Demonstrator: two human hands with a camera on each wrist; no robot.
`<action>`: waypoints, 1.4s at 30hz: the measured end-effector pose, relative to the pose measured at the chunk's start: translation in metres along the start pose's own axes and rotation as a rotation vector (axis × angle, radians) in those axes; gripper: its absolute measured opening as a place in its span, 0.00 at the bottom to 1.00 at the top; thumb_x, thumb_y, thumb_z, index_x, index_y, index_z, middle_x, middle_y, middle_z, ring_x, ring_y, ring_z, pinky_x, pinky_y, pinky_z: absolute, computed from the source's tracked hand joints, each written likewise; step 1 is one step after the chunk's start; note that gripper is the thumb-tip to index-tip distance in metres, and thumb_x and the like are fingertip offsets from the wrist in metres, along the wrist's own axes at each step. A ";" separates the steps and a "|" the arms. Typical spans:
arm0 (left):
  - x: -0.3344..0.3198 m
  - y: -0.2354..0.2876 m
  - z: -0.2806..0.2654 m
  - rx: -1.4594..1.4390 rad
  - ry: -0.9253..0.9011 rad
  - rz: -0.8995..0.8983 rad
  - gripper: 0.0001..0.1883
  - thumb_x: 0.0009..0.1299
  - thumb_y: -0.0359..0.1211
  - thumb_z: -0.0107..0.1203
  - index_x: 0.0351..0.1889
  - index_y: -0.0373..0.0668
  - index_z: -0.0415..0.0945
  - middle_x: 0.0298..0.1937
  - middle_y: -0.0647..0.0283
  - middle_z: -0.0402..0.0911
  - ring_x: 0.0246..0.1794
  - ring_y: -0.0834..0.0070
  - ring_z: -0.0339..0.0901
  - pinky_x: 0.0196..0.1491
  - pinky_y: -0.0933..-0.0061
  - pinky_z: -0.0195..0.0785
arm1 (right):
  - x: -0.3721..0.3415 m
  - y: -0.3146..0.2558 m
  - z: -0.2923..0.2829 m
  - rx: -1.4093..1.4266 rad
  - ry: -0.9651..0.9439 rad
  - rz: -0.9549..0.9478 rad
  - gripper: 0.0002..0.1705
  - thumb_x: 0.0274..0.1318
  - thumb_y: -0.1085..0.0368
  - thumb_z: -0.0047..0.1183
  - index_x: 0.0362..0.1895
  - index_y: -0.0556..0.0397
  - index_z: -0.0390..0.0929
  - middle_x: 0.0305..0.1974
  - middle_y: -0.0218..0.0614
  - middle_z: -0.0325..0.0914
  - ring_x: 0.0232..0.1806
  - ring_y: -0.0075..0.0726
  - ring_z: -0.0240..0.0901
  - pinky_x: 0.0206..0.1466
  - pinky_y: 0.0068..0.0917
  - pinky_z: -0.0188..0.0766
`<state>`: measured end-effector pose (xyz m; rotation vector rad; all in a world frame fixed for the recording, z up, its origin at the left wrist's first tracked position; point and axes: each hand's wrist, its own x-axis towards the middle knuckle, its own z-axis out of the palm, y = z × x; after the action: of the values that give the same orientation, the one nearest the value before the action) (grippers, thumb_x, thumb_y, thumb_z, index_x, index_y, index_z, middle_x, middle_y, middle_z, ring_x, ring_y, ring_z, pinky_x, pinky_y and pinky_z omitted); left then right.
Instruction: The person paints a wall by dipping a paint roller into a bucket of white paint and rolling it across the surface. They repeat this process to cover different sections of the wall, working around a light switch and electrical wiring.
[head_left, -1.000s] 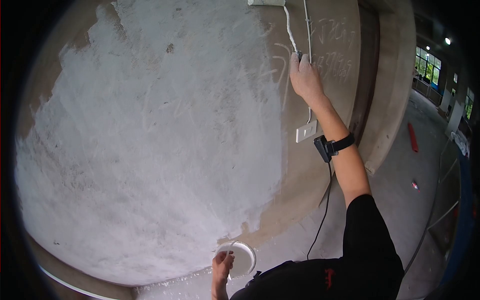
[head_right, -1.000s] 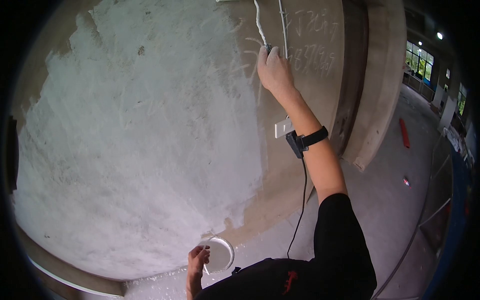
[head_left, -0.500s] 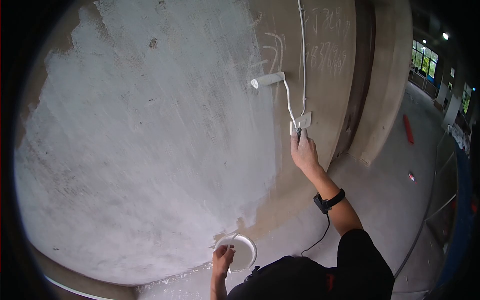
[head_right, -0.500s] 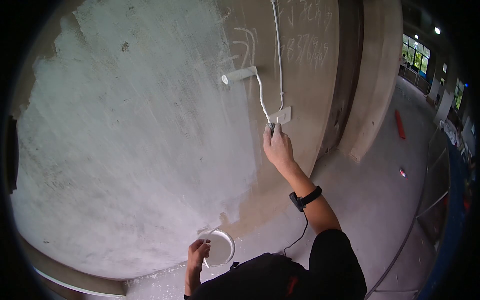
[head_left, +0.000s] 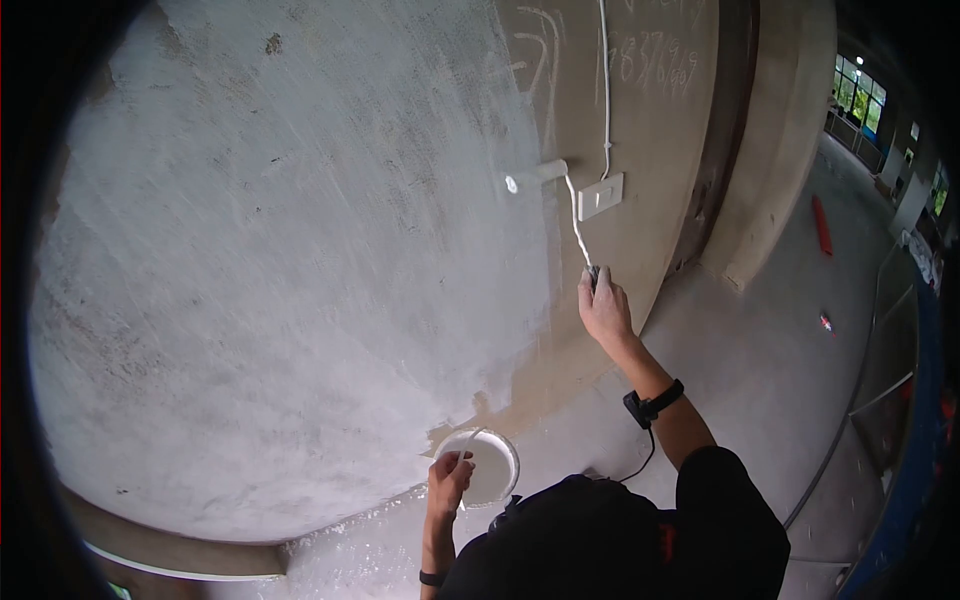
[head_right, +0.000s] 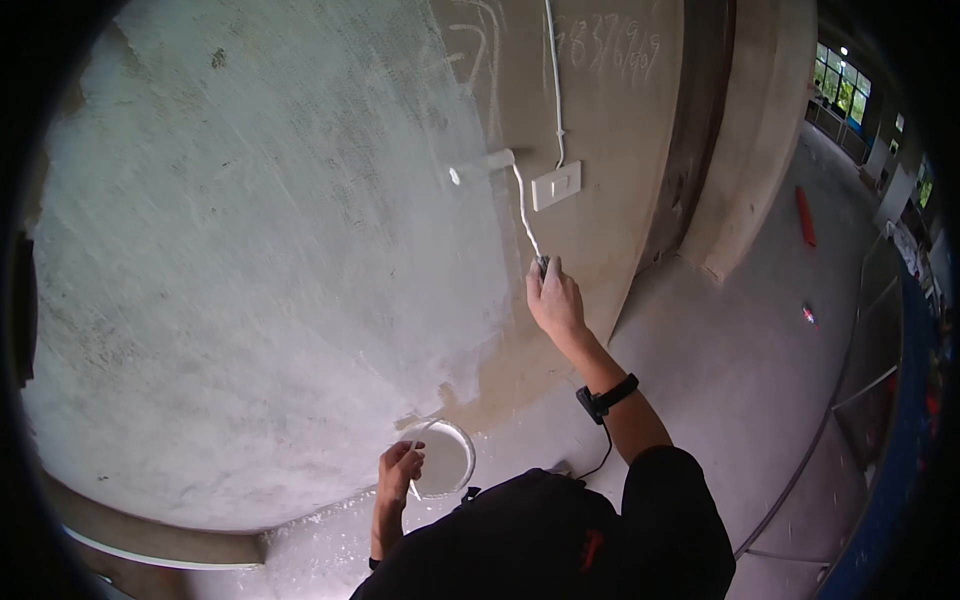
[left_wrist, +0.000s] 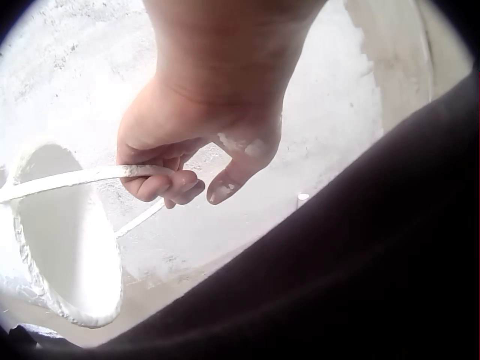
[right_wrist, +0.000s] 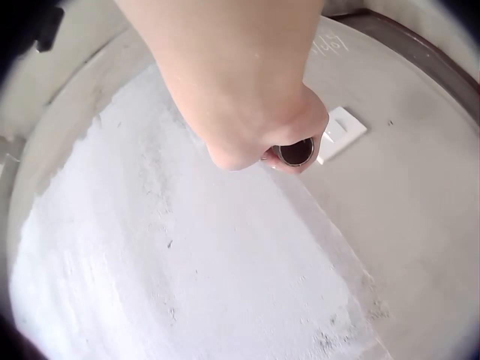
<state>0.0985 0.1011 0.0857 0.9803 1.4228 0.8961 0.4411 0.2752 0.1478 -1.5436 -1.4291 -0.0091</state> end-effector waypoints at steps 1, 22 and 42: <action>-0.001 0.000 0.000 0.005 0.001 0.002 0.15 0.62 0.31 0.54 0.44 0.30 0.76 0.23 0.68 0.72 0.21 0.84 0.66 0.24 0.81 0.58 | 0.016 -0.010 -0.005 0.019 0.037 -0.019 0.18 0.65 0.56 0.42 0.33 0.62 0.65 0.21 0.61 0.74 0.27 0.69 0.75 0.29 0.55 0.72; 0.000 -0.005 -0.012 0.043 0.059 -0.036 0.14 0.62 0.31 0.55 0.44 0.34 0.77 0.22 0.70 0.72 0.21 0.86 0.65 0.24 0.81 0.55 | -0.089 0.082 0.067 -0.250 -0.228 0.086 0.18 0.66 0.54 0.42 0.36 0.58 0.65 0.23 0.58 0.77 0.28 0.65 0.77 0.31 0.53 0.75; 0.000 0.005 -0.001 0.018 0.090 -0.091 0.14 0.62 0.30 0.54 0.44 0.32 0.76 0.22 0.72 0.68 0.21 0.86 0.62 0.25 0.82 0.54 | -0.181 0.123 0.122 -0.431 -0.802 0.384 0.25 0.63 0.50 0.41 0.42 0.64 0.73 0.36 0.59 0.80 0.42 0.62 0.79 0.47 0.48 0.76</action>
<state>0.0977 0.1030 0.0907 0.8908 1.5419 0.8708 0.4084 0.2405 -0.0979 -2.3162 -1.7730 0.6327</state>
